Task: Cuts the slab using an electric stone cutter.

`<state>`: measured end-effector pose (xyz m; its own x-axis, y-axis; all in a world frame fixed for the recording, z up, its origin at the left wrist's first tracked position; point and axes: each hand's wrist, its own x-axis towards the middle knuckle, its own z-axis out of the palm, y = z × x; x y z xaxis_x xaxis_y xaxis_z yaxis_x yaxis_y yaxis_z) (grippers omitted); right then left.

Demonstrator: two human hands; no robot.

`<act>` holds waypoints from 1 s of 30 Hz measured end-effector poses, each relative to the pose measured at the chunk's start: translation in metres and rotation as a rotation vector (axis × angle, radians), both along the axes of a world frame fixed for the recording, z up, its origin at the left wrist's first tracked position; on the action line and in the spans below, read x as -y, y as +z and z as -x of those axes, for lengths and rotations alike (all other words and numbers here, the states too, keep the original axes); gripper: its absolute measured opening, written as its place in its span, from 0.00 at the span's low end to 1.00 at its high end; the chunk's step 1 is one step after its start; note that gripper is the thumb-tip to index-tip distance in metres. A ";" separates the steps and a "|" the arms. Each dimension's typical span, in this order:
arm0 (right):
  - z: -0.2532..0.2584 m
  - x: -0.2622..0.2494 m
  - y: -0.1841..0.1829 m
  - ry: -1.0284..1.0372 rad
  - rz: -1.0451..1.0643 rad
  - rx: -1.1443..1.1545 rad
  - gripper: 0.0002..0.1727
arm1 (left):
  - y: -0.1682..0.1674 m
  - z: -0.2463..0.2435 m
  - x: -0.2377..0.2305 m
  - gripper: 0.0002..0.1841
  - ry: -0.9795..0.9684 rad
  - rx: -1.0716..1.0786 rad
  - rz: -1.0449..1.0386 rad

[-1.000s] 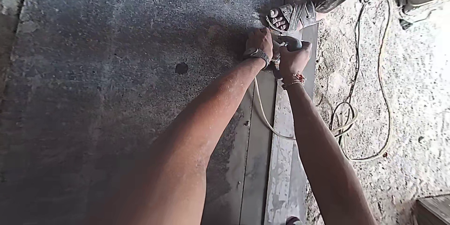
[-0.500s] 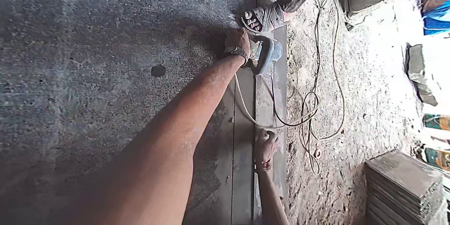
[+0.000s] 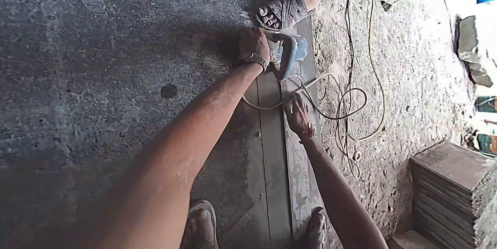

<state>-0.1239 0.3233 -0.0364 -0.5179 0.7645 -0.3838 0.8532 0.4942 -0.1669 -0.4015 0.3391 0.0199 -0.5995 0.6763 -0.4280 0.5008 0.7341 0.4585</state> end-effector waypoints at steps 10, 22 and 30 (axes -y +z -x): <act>0.023 -0.020 0.031 0.037 0.282 0.294 0.41 | 0.007 0.007 -0.003 0.52 -0.037 0.051 0.030; 0.043 -0.031 0.053 0.090 0.352 0.434 0.50 | 0.008 0.004 -0.008 0.48 0.001 0.043 0.071; 0.051 -0.050 0.061 0.232 0.474 0.513 0.57 | 0.007 0.005 -0.013 0.46 0.022 0.029 0.088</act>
